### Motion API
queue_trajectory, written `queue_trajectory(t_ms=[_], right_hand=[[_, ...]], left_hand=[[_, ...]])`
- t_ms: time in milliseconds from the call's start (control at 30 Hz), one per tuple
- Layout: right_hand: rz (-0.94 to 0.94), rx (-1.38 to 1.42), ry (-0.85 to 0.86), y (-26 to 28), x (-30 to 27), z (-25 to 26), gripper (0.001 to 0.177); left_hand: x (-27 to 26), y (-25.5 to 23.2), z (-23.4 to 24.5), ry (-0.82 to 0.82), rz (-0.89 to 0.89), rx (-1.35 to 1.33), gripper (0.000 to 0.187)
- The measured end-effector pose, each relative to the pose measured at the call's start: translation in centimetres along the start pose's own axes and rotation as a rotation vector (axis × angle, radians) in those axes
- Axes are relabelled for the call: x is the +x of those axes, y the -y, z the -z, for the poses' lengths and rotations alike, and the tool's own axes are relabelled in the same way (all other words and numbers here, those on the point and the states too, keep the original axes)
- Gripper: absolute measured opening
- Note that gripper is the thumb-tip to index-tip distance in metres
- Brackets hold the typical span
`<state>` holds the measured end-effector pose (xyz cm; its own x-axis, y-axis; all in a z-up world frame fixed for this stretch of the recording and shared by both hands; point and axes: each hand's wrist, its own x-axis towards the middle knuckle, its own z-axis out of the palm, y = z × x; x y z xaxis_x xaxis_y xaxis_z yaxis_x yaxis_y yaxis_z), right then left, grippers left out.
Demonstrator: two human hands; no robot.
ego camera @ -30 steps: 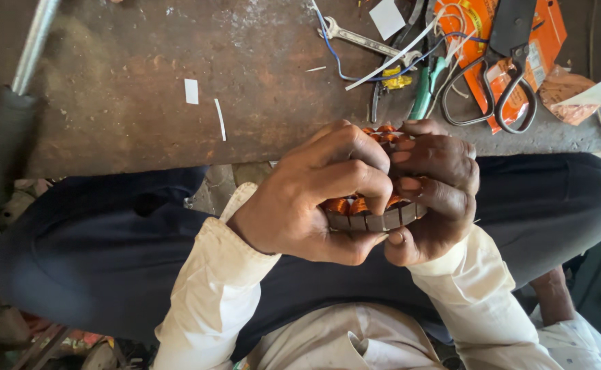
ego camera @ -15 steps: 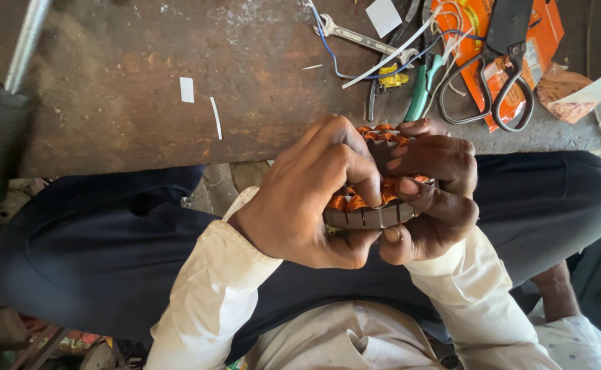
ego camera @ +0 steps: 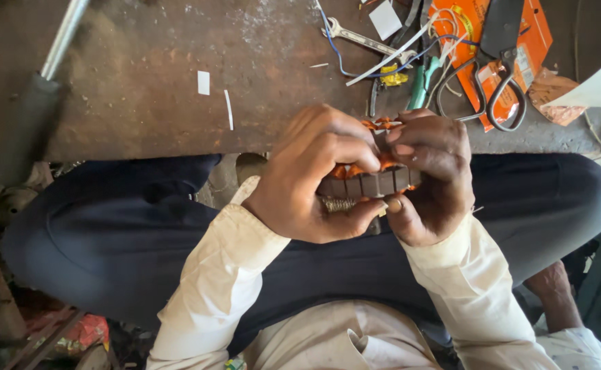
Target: The person sits cross-legged on the floor and works on a motor stator, inserting small white insulating strips into the slots between copper windings. They use scissors to cut the strips to size and repeatedly adjust the stator to fit the pieces.
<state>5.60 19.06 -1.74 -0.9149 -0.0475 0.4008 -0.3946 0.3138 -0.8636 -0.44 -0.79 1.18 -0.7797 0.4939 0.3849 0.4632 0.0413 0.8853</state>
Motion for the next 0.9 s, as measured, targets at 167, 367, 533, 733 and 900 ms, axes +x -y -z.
queue_trajectory(t_ms=[167,367,533,733,900], right_hand=[[-0.033,-0.094,0.014,1.1,0.0,0.1,0.04],[-0.023,-0.21,0.014,1.6,-0.7,-0.2,0.044],[0.01,-0.214,0.012,1.3,-0.8,-0.6,0.043],[0.016,-0.203,0.03,1.5,-0.6,-0.5,0.044],[0.022,-0.223,0.041,1.8,-0.2,-0.5,0.044]], left_hand=[[-0.1,-1.5,-0.2,-0.08,-0.08,0.316,0.032],[0.2,-3.3,1.8,0.028,-0.119,0.421,0.021],[0.6,-3.9,2.4,0.037,-0.109,0.423,0.018],[0.1,-3.5,2.2,0.039,-0.111,0.426,0.017],[0.1,-3.3,2.3,0.038,-0.109,0.438,0.015]])
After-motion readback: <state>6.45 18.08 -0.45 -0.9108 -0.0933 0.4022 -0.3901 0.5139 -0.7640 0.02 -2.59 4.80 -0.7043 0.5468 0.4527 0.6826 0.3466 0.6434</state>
